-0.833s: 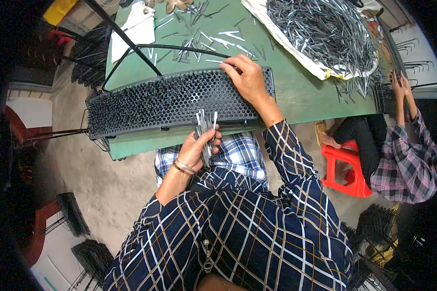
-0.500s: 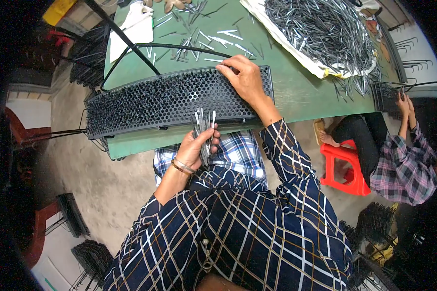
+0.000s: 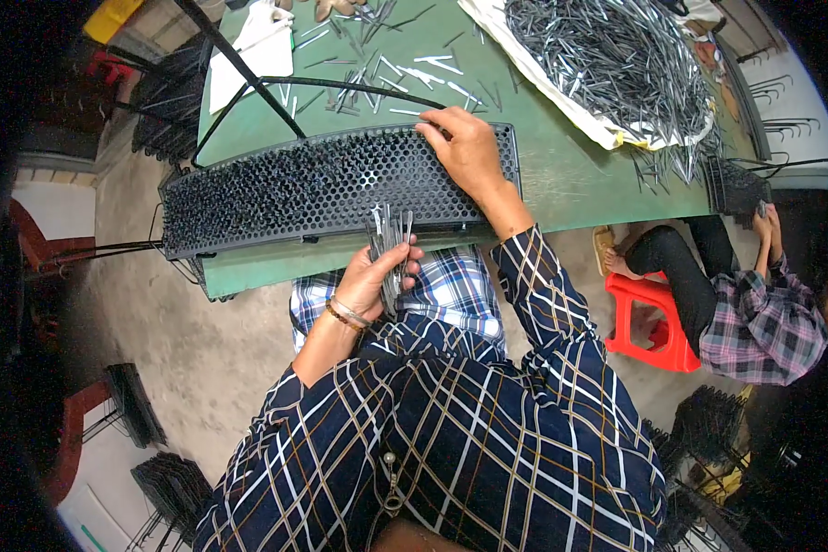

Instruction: Pick up thin metal pins and insert them into a mesh grid panel.

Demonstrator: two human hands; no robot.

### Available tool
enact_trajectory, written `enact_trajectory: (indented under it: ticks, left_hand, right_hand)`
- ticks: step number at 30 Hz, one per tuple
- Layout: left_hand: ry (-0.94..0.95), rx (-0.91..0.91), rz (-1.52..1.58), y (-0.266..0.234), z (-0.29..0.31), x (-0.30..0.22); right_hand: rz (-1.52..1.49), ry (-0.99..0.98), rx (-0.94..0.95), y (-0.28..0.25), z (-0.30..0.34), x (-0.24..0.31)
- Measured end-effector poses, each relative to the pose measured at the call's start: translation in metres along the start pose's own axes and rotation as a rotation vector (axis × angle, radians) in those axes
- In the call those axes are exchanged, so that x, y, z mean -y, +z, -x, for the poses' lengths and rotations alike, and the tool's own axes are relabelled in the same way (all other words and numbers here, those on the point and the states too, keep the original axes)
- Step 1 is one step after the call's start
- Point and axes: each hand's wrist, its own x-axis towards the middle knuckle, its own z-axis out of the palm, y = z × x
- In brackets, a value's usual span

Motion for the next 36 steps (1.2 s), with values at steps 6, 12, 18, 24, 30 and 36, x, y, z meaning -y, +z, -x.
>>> enact_trajectory:
  ticks: [6, 12, 18, 24, 30, 36]
  left_hand:
    - [-0.003, 0.029, 0.059, 0.001, 0.0, -0.002]
    - [0.024, 0.022, 0.048, 0.0, 0.0, -0.004]
    - [0.076, 0.046, 0.054, 0.005, 0.001, -0.01]
    - [0.036, 0.032, 0.125, 0.006, 0.0, -0.007]
    - [0.008, -0.008, 0.037, 0.005, 0.0, -0.003]
    - [-0.005, -0.008, 0.005, 0.005, 0.002, -0.003]
  right_hand:
    - [0.12, -0.051, -0.013, 0.003, 0.003, -0.001]
    - [-0.046, 0.172, 0.084, -0.012, 0.013, 0.032]
    - [-0.472, 0.492, 0.556, -0.018, 0.044, 0.054]
    - [-0.587, 0.618, 0.492, -0.029, 0.04, 0.049]
    - [-0.488, 0.419, 0.123, -0.032, 0.004, 0.037]
    - [-0.226, 0.023, 0.156, -0.023, -0.015, 0.013]
